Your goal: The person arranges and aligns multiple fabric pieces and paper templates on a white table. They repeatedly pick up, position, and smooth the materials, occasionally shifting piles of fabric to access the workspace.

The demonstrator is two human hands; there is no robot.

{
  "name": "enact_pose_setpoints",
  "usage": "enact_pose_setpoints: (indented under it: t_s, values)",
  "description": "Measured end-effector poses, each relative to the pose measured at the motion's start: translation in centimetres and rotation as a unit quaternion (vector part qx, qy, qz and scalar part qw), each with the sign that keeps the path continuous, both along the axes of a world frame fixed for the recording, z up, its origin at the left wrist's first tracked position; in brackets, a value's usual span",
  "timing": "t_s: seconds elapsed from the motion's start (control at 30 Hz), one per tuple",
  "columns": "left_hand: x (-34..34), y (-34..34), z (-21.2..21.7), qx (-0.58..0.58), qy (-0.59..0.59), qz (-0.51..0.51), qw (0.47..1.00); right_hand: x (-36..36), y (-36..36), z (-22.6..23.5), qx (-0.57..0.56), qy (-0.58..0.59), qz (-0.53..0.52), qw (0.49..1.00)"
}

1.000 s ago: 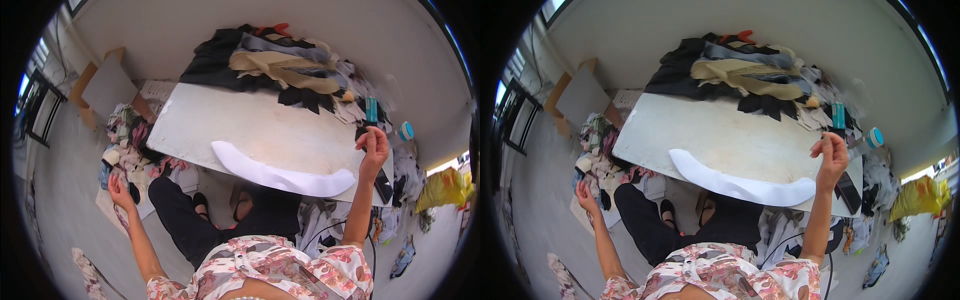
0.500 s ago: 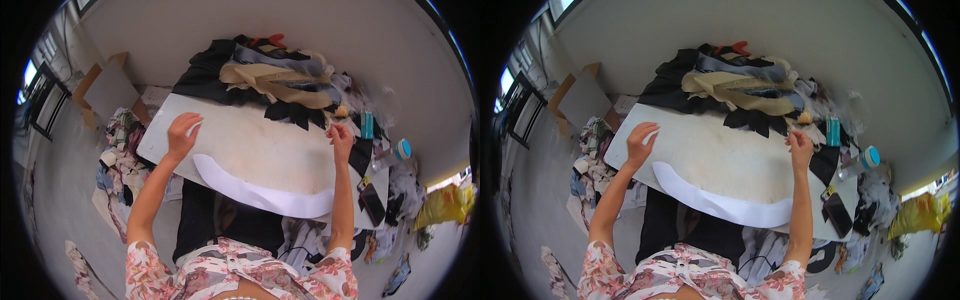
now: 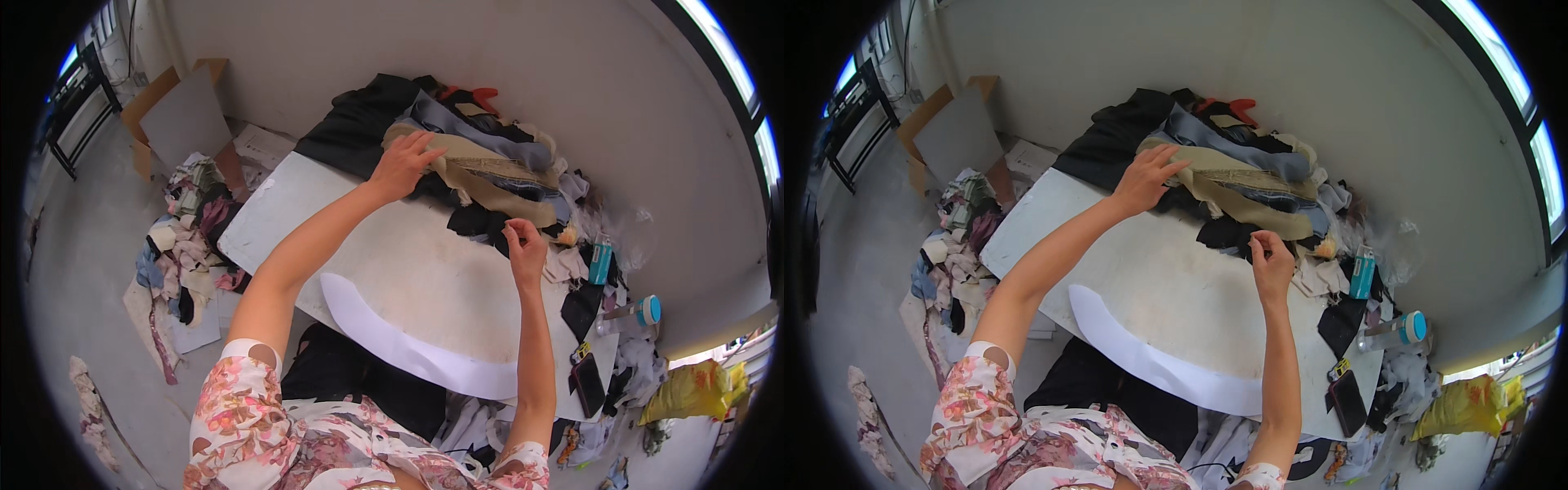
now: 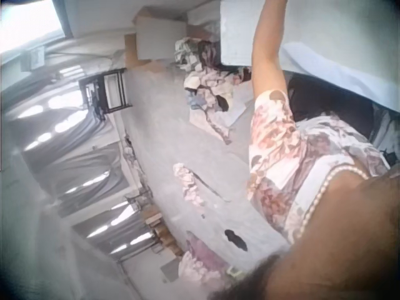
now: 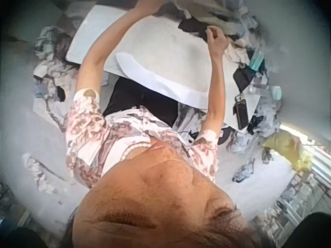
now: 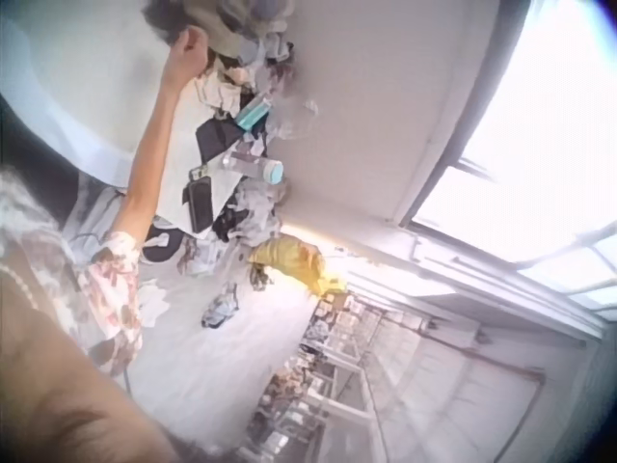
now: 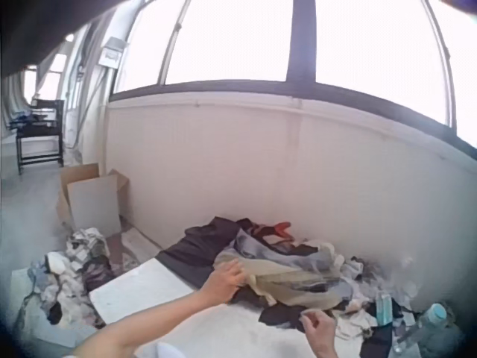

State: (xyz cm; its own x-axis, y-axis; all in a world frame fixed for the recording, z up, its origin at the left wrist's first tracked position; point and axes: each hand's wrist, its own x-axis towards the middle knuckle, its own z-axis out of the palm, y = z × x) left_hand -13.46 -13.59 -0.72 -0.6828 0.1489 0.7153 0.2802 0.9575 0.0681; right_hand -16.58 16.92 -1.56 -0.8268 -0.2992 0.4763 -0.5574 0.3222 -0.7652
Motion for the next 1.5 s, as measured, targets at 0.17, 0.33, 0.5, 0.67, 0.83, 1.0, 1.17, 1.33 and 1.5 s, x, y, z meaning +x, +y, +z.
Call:
enact_pose_setpoints:
  t_s: [0.17,0.33,0.5,0.67,0.83,1.0,1.17,1.33,1.5]
  values:
    - [-4.5,-0.7,-0.6,0.002,-0.070,0.000,0.998,0.4,-1.0,1.0,0.031,-0.003,-0.014,0.999]
    - [-7.9,-2.6,0.6,0.052,-0.220,-0.045,0.973,0.4,-1.8,0.9,0.036,-0.007,-0.006,0.999]
    - [-7.8,-2.1,0.8,0.066,-0.187,-0.119,0.973,-1.5,-3.1,1.3,0.058,0.039,0.001,0.998]
    - [-6.1,-1.9,-0.7,0.078,-0.095,-0.141,0.982,-4.5,-6.0,4.9,0.103,0.165,0.022,0.981]
    - [-6.3,-1.4,-1.6,0.065,-0.089,-0.124,0.986,-10.8,-9.2,5.5,0.100,0.195,0.138,0.966]
    - [-6.9,-1.0,-1.9,0.046,-0.137,-0.123,0.982,-14.0,-11.3,4.1,0.250,0.175,0.133,0.943]
    - [-6.2,-1.3,-1.8,0.010,-0.134,-0.131,0.982,-12.4,-11.1,3.2,0.383,0.275,0.042,0.881]
    - [-4.9,-2.2,-2.6,-0.046,-0.141,-0.141,0.979,-8.7,-10.4,2.0,0.375,0.361,-0.008,0.854]
    - [-4.8,-1.9,-2.4,-0.041,-0.155,-0.137,0.977,-11.0,-6.3,3.1,0.407,0.302,-0.034,0.861]
